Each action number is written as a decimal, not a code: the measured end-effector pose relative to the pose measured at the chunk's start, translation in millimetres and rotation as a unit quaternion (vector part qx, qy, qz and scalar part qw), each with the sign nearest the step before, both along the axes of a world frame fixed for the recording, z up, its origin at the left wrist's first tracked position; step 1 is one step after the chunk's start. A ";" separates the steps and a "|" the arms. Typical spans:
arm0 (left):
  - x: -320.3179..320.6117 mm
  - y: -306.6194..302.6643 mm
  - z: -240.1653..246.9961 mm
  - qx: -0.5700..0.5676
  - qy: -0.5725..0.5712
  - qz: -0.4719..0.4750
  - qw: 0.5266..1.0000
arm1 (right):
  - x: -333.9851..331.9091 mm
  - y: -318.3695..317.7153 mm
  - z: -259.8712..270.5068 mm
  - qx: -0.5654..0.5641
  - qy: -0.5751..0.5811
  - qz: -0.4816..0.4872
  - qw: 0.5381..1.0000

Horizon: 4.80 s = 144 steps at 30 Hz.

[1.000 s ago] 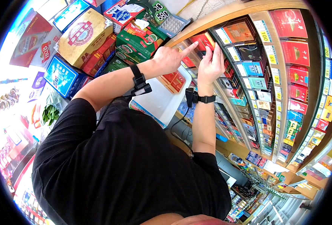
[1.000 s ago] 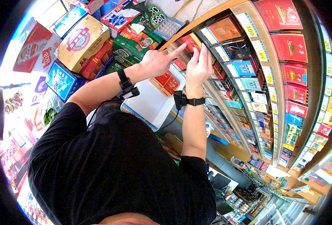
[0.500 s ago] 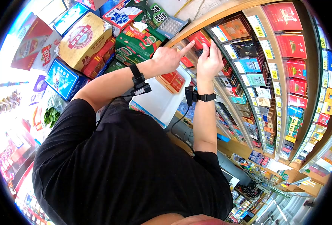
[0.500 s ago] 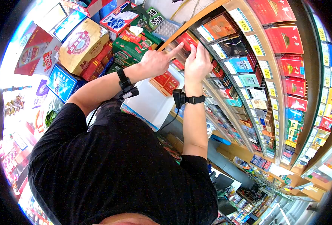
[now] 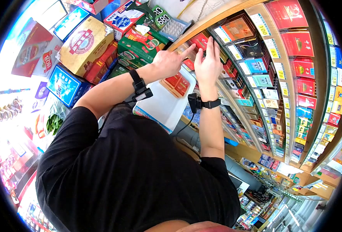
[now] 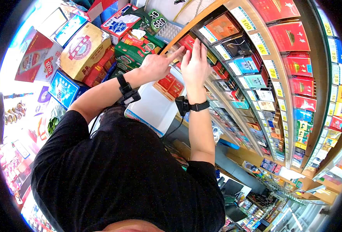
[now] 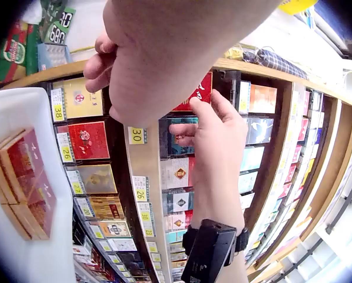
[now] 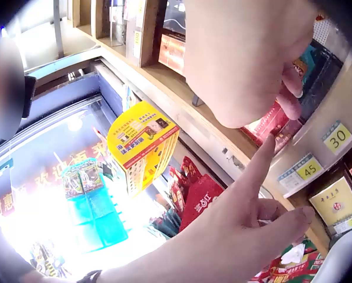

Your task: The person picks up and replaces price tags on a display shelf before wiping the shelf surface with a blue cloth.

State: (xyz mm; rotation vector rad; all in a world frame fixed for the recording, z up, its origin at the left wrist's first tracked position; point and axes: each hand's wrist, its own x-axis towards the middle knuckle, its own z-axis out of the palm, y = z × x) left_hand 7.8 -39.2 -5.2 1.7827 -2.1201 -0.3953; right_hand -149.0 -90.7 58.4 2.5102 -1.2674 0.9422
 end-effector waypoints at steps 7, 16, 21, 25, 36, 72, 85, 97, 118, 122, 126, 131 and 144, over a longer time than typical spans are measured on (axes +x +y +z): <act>4.4 11.7 6.0 -0.004 0.032 -0.022 0.999 | 0.5 0.0 8.5 0.059 0.018 -0.006 0.998; 38.8 46.6 -29.8 0.022 0.209 0.033 0.977 | -47.8 18.7 -62.1 -0.023 -0.101 0.191 0.976; 51.8 71.9 -50.8 0.096 0.221 0.042 0.970 | -82.2 35.3 -130.8 0.281 0.076 0.070 0.954; 53.0 82.2 -60.1 0.103 0.221 0.047 0.969 | -68.8 52.3 -153.5 0.316 0.128 0.021 0.940; 61.2 101.5 -48.8 0.096 0.198 0.074 0.973 | -52.1 50.1 -177.4 0.316 0.159 -0.001 0.935; 11.7 74.2 -21.7 0.120 0.305 -0.014 0.945 | -67.6 69.9 -58.9 0.403 -0.247 0.118 0.873; -5.9 51.1 10.1 -0.073 0.032 -0.040 0.996 | -28.5 8.8 2.6 0.101 -0.251 0.129 0.954; -6.8 17.4 2.2 -0.072 0.018 0.002 0.997 | -12.8 -7.3 -6.3 -0.073 -0.164 0.076 0.981; -9.4 10.2 -1.6 -0.046 0.006 -0.005 0.999 | -6.8 -12.2 -6.9 -0.138 -0.133 0.091 0.977; -7.7 12.2 0.7 -0.051 0.015 -0.007 0.999 | -4.4 -10.5 -8.2 -0.131 -0.142 0.093 0.977; -6.8 11.7 -1.2 -0.055 0.018 -0.006 0.998 | -5.0 -12.5 -10.3 -0.140 -0.139 0.093 0.976; -10.7 9.2 -1.1 -0.046 0.017 -0.007 0.999 | -6.3 -12.7 -6.5 -0.159 -0.129 0.094 0.974; -7.8 11.3 -1.2 -0.021 0.020 0.008 1.000 | -2.8 -14.9 -8.3 -0.143 -0.139 0.111 0.974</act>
